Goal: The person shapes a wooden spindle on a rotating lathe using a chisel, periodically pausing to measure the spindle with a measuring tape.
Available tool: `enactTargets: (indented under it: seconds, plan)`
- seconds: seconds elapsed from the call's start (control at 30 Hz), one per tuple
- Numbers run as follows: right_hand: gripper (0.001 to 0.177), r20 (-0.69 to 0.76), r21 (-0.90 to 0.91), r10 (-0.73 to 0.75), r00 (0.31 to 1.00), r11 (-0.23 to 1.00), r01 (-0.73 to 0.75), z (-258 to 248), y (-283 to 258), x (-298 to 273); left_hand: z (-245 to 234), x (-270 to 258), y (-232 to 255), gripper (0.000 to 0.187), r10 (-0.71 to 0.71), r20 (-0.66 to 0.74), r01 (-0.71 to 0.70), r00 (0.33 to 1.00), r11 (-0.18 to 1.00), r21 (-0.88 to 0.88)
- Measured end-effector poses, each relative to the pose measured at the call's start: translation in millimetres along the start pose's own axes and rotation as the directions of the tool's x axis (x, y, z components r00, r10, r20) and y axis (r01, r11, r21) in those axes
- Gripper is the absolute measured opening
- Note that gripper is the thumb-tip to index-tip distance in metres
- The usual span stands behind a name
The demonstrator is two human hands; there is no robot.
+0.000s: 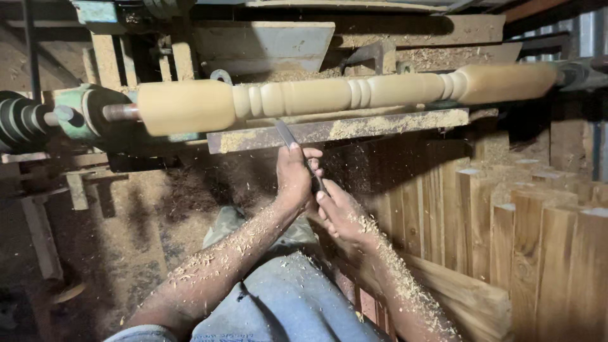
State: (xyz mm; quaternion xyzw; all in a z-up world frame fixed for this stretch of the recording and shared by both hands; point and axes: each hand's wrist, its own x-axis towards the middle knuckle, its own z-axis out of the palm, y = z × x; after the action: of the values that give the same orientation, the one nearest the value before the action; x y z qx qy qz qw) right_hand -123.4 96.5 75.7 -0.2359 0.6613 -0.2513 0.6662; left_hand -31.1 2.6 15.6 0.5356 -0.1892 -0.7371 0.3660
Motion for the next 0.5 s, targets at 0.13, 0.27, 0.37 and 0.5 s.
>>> enactTargets:
  seconds: [0.13,0.27,0.37,0.5]
  plan:
    - [0.036,-0.06,-0.016,0.006,0.998,1.0,-0.007,21,0,-6,-5,-2,8,0.029,-0.105,0.016,0.106,0.994,0.992,-0.071]
    - [0.034,-0.131,0.157,0.032,0.991,0.987,-0.011,51,13,-6,-18,1,25,0.028,-0.202,0.055,0.203,0.978,0.979,-0.021]
    - [0.031,-0.2,0.235,0.052,0.978,0.972,-0.003,77,31,7,-34,6,35,0.027,-0.287,0.091,0.278,0.954,0.955,0.1]
    - [0.025,-0.1,-0.8,-0.688,0.719,0.485,0.354,114,51,14,-60,28,41,0.031,-0.3,0.235,0.193,0.925,0.9,0.39]
